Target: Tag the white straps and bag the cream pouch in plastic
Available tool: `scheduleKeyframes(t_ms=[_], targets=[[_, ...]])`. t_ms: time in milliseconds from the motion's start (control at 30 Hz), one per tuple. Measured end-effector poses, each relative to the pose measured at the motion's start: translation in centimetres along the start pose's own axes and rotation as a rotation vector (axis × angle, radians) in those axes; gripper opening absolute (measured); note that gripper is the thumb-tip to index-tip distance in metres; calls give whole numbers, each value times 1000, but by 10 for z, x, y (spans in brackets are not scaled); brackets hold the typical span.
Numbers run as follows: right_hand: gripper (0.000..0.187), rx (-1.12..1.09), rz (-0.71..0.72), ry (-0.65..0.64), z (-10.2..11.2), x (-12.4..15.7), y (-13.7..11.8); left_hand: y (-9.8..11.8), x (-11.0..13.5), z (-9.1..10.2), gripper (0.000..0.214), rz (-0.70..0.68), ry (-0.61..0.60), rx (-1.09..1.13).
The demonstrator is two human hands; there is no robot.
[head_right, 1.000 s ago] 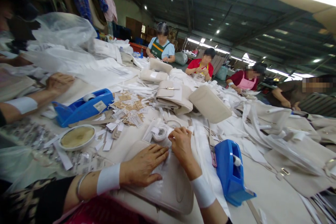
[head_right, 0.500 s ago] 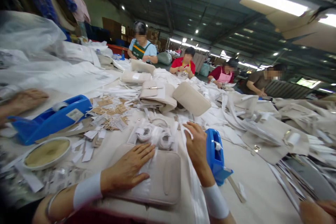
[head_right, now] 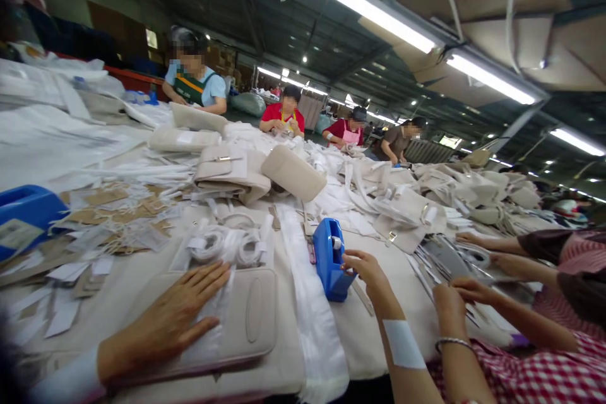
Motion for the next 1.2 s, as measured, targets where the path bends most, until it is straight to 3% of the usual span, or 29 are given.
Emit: scheduleKeyframes(t_ms=[200, 400, 500, 633, 767, 967, 1067, 1200], targets=[[56, -233, 34, 129, -13, 7, -12, -4, 0, -4, 67, -51, 60, -62], [50, -401, 173, 304, -1, 37, -21, -11, 1, -10, 70, -111, 118, -137], [47, -421, 134, 331, 4, 61, -5, -10, 0, -9, 71, -130, 133, -159], [46, -413, 43, 351, -2, 83, 36, -8, -2, -7, 68, -119, 120, -143], [46, -401, -1, 352, -15, 80, 70, -8, -3, -8, 65, -110, 110, -143], [46, -383, 12, 427, -23, 65, 91, -6, -1, -8, 65, -81, 29, -135], [48, -317, -13, 448, -16, 65, 102, -3, 0, -5, 66, -39, -12, -90], [38, -114, -41, 407, 9, 76, 104, 1, 1, 0, 69, 1, -23, 4]])
Point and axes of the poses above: each hand's wrist, its own x-axis away from the middle knuckle, its own z-axis out of the back of the hand, y = z × x, the point moved 2 cm from there along -x, towards the middle knuckle, and after that the axes turned 3 degrees about -x, right-handed, at the moved point
